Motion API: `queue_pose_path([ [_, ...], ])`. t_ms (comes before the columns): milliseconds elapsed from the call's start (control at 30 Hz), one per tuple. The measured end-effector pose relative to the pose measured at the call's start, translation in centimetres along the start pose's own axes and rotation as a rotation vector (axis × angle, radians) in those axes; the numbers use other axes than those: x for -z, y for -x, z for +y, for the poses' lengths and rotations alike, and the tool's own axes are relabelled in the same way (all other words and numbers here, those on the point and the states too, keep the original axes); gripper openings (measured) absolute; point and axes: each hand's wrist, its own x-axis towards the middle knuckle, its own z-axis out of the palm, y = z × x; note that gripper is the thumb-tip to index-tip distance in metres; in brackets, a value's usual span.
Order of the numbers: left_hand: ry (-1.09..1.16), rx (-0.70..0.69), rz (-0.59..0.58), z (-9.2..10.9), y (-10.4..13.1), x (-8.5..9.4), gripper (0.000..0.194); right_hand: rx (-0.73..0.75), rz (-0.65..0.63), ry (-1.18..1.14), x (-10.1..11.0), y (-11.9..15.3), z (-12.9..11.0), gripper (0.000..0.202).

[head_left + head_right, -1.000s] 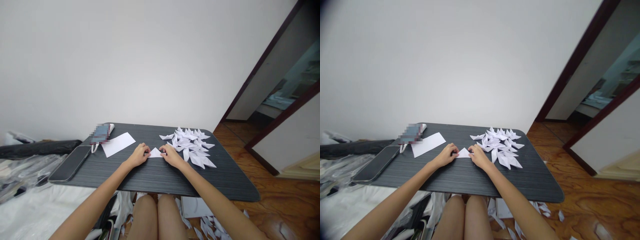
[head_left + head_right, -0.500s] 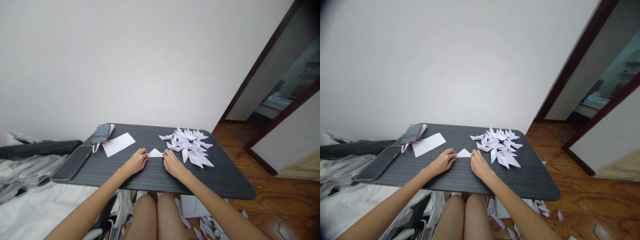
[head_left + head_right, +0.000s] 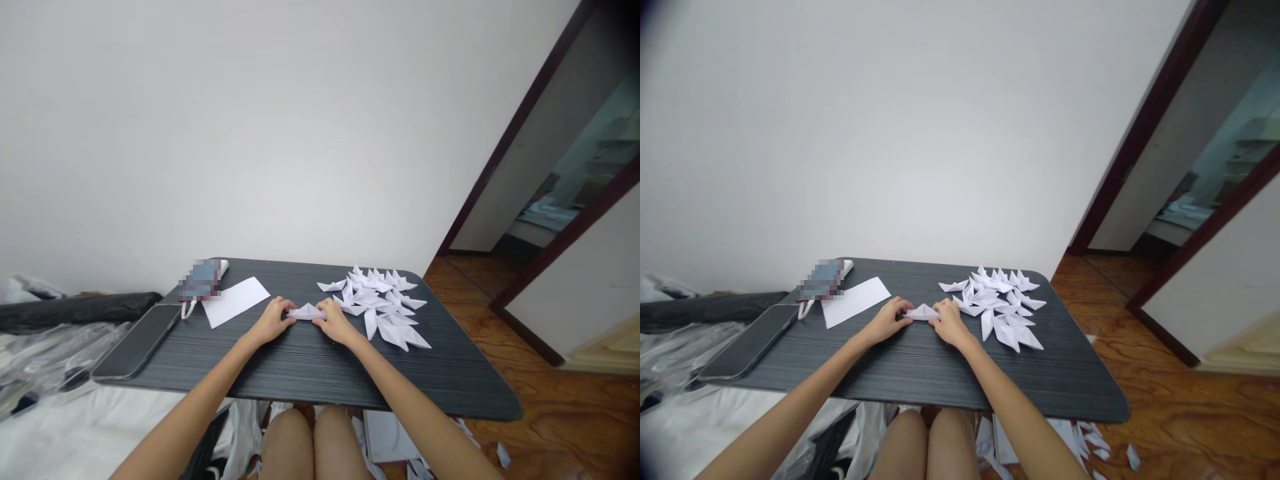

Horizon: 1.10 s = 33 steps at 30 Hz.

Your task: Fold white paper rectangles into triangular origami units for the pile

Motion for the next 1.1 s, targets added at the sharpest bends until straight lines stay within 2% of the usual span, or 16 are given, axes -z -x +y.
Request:
queue_pose_path([
  [100, 0.26, 0.035, 0.024, -0.2, -0.8, 0.6, 0.024, 0.072, 0.03, -0.216, 1.1, -0.7, -0.1, 0.01],
  [200, 0.717, 0.114, 0.016, 0.2, -2.5, 1.3, 0.03, 0.019, 0.086, -0.429, 2.7, -2.3, 0.1, 0.014],
  [267, 0.96, 0.105, 0.036, 0.8, -3.8, 1.4, 0.035, 0.065, 0.159, -0.521, 3.7, -3.6, 0.3, 0.016],
  [367, 1.123, 0.036, 0.113, 2.0, -5.4, 0.9, 0.037, 0.151, 0.249, -0.593, 4.5, -5.2, 0.6, 0.016],
  [500, 1.15, -0.06, 0.258, 2.9, -6.1, 0.0, 0.037, 0.16, 0.317, -0.681, 4.4, -5.6, 1.2, 0.014],
  [633, 1.061, -0.076, 0.235, 2.7, -5.9, -0.4, 0.029, 0.186, 0.302, -0.705, 4.0, -4.9, 1.3, 0.011],
  [800, 1.046, -0.006, 0.267, 2.1, -5.8, -0.9, 0.027, 0.175, 0.27, -0.75, 4.2, -4.3, 0.7, 0.014],
  [867, 1.045, 0.013, 0.302, 2.1, -5.8, -1.0, 0.027, 0.147, 0.232, -0.844, 4.4, -4.0, 0.5, 0.023],
  [1000, 0.996, -0.005, 0.356, 2.0, -5.5, -0.8, 0.023, 0.083, 0.157, -1.14, 4.7, -3.5, 0.4, 0.058],
  [1067, 0.963, -0.012, 0.37, 2.0, -5.4, -0.6, 0.023, 0.045, 0.127, -1.22, 4.8, -3.4, 0.5, 0.063],
  [1100, 0.946, -0.017, 0.374, 1.9, -5.4, -0.5, 0.023, 0.028, 0.102, -1.239, 4.9, -3.4, 0.6, 0.058],
])
